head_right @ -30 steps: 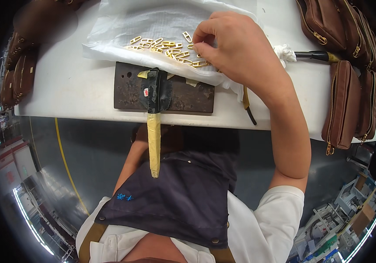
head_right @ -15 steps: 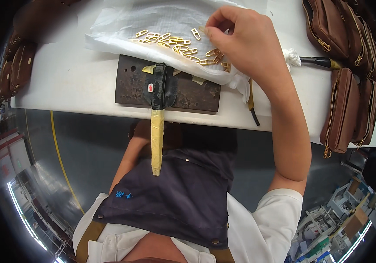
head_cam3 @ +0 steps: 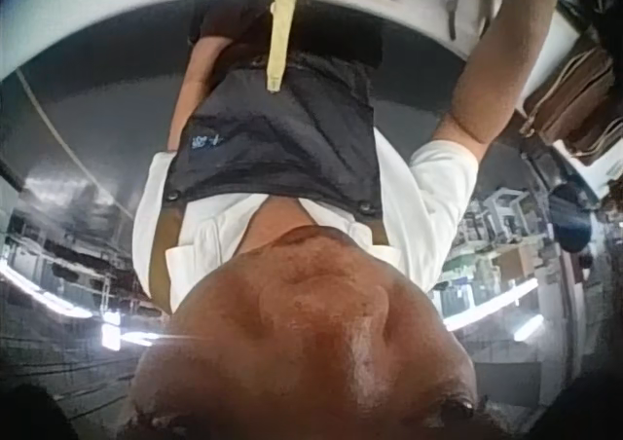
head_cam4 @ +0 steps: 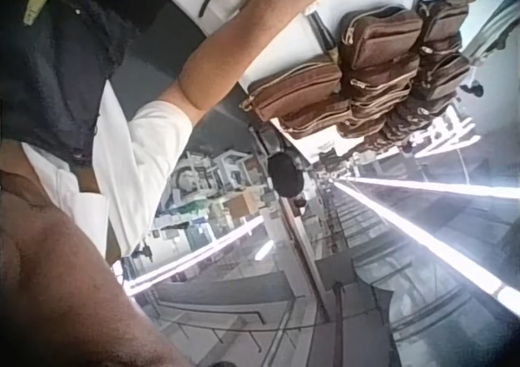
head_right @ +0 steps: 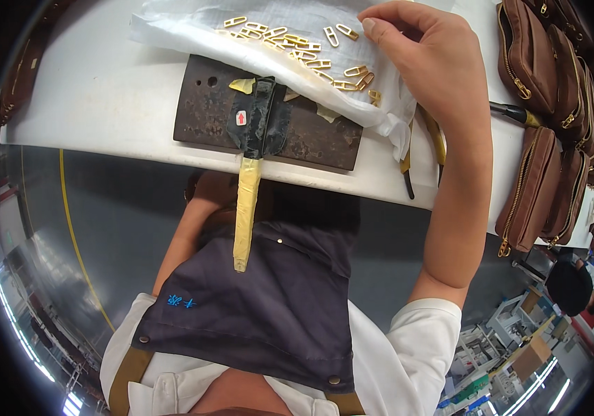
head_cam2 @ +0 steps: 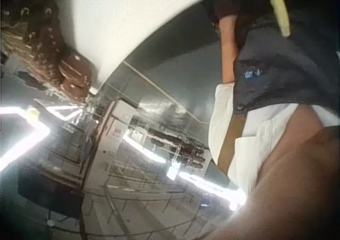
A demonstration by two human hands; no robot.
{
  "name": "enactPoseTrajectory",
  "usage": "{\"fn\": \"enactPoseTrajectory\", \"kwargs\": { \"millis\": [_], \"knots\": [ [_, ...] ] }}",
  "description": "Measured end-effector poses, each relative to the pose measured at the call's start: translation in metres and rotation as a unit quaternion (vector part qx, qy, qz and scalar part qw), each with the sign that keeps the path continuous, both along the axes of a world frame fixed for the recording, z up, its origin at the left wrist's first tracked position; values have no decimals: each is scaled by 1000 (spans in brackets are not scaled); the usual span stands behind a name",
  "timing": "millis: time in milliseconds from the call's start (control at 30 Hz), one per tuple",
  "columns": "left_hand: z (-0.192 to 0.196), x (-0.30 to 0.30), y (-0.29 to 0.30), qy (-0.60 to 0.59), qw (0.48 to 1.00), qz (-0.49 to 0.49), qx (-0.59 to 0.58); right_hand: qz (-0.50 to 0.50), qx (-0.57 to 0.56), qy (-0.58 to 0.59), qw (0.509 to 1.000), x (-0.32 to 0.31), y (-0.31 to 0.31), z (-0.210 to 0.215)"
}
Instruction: Assembling and finishing leather bags by attaching metal hardware and checking zippers.
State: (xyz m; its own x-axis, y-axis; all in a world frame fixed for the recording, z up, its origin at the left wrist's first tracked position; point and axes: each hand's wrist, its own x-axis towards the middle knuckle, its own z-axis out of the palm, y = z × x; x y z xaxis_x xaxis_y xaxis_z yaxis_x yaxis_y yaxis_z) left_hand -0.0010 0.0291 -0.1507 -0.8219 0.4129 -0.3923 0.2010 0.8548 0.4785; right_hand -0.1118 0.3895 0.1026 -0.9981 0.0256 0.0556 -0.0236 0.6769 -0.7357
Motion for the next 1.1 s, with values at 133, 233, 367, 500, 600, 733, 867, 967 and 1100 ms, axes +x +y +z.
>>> {"fn": "enactPoseTrajectory", "kwargs": {
  "millis": [133,233,367,500,600,733,867,967,1100],
  "knots": [
    [0,2,2,23,1000,7,0,2,15,13,1000,2,-3,-1],
    [0,2,1,25,1000,-14,-6,12,57,13,998,4,-8,3],
    [5,0,2,7,1000,-2,-22,23,67,44,997,8,-18,0],
    [0,1,1,31,999,-9,3,61,113,93,987,8,-23,-1],
    [0,0,2,9,1000,-3,-11,67,151,125,978,8,-28,-1],
    [2,-1,3,-10,1000,-1,-25,77,170,165,969,8,-31,-4],
    [-4,-1,1,2,1000,-13,-21,74,179,167,967,8,-31,-5],
    [-7,0,-1,8,1000,-18,-7,106,181,193,958,6,-29,-6],
    [-4,-1,0,10,1000,-23,-16,117,165,188,961,6,-29,-6]
  ]
}}
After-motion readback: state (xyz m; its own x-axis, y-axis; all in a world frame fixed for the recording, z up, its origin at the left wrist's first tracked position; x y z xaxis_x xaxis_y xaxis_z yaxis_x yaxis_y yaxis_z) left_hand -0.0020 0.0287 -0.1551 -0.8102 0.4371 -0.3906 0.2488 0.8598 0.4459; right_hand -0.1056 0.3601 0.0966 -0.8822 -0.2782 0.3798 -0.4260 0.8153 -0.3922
